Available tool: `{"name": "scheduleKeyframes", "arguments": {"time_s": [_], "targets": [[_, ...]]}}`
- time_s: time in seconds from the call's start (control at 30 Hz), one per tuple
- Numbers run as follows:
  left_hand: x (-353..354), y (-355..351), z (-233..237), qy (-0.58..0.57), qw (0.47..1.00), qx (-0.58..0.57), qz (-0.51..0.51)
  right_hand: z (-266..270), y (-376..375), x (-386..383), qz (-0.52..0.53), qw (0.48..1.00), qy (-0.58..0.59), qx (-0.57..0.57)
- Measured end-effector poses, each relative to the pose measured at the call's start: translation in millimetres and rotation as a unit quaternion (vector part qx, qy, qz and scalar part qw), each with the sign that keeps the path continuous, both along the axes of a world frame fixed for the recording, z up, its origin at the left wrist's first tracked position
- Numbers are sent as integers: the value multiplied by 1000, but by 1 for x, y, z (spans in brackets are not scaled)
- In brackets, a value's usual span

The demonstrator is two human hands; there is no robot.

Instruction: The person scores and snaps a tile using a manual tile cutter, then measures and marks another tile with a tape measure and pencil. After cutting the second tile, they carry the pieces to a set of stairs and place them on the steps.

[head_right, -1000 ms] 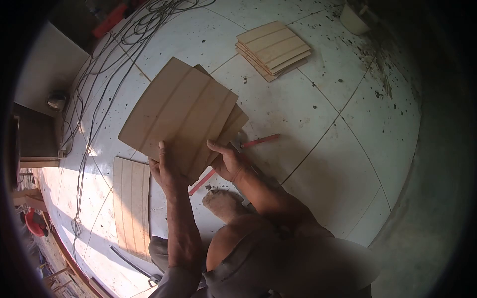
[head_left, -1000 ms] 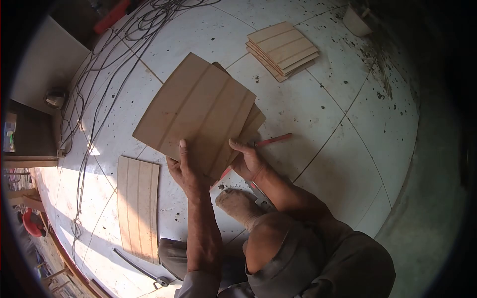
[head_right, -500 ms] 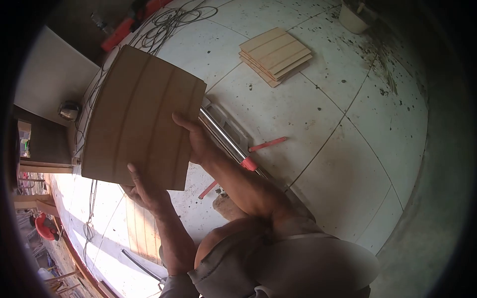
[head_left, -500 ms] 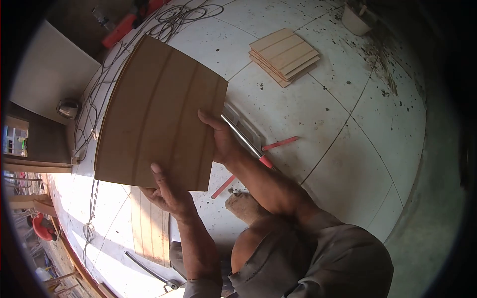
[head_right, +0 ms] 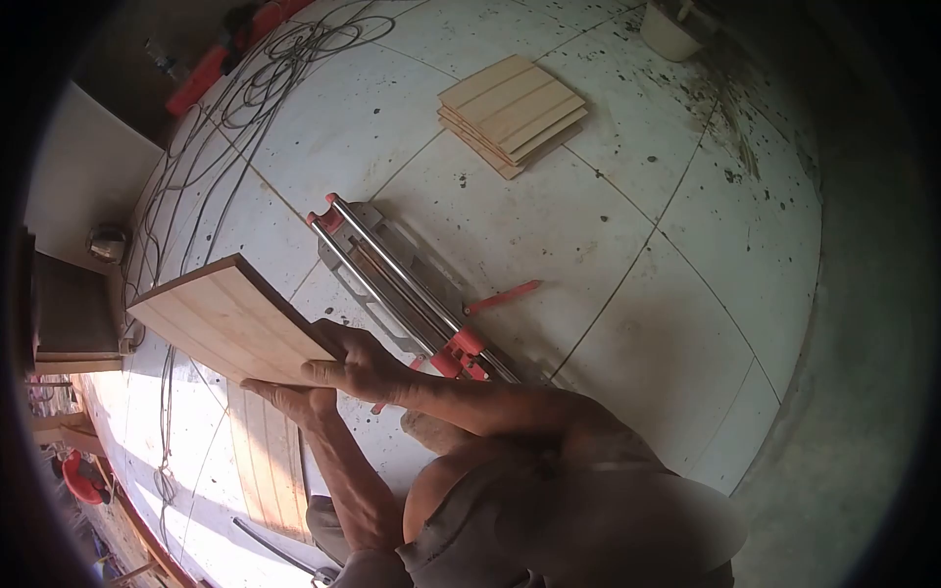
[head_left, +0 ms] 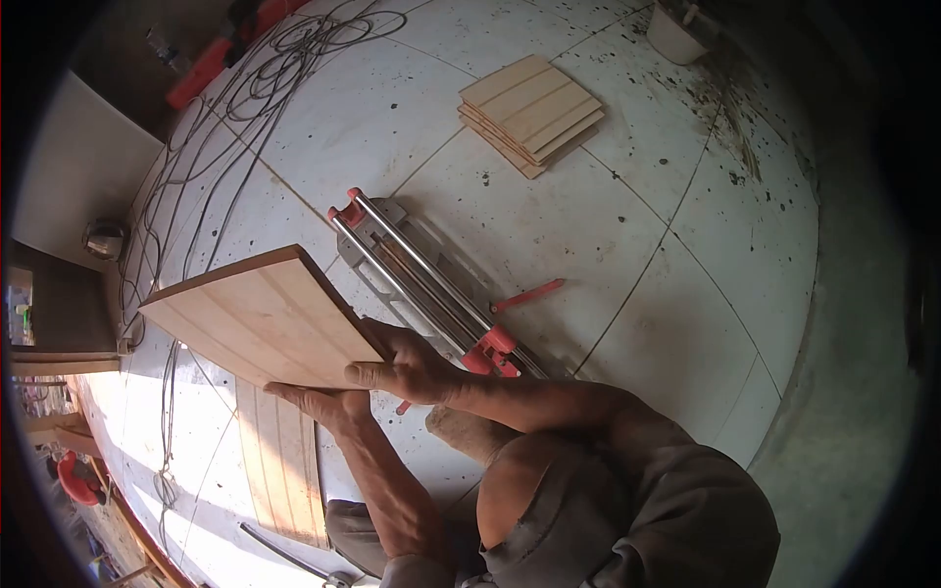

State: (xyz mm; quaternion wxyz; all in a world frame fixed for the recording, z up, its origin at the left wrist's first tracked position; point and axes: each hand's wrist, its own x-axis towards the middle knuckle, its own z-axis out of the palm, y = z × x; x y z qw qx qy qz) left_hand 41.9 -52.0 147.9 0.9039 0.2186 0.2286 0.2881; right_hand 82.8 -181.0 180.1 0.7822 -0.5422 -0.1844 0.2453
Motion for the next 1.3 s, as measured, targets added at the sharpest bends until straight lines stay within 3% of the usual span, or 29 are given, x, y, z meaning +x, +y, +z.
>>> {"name": "scheduleKeyframes", "arguments": {"time_s": [0.03,0.1,0.17,0.23,0.3,0.37,0.43,0.57,0.67,0.73,0.8,0.87,1.0,1.1,1.17,1.3], "targets": [[5,-2,3,3,1000,-4,2,1,-1,2,2,1000,3,-4],[20,-4,16,45,996,70,-14,9,4,11,-102,993,-47,-43],[38,-9,45,51,994,97,-5,22,-1,29,-173,985,10,-22],[51,-17,74,144,969,195,-50,17,-7,51,-231,968,99,-8],[66,-15,80,109,940,275,-172,15,-23,82,-290,937,170,101],[73,-9,65,111,922,270,-254,-3,-42,111,-352,916,161,105],[59,8,54,200,915,304,-177,-18,-70,138,-405,903,105,94],[-9,82,14,356,890,279,-63,-51,-133,192,-408,889,136,157],[-51,105,9,410,866,277,-72,-53,-156,230,-459,865,158,127],[-72,118,4,431,858,270,-72,-73,-172,263,-530,825,158,114],[-85,129,-3,471,841,263,-39,-100,-194,290,-544,817,158,104],[-93,133,-7,488,834,254,-39,-113,-208,305,-577,794,175,82],[-85,133,-17,506,824,254,-34,-110,-209,310,-578,794,170,85],[-63,129,-22,500,825,262,-32,-121,-218,328,-582,799,153,15],[-49,122,-24,496,828,262,-12,-123,-225,338,-590,782,170,-106],[-31,112,-29,462,828,316,-36,-129,-242,369,-570,781,206,-155]]}}
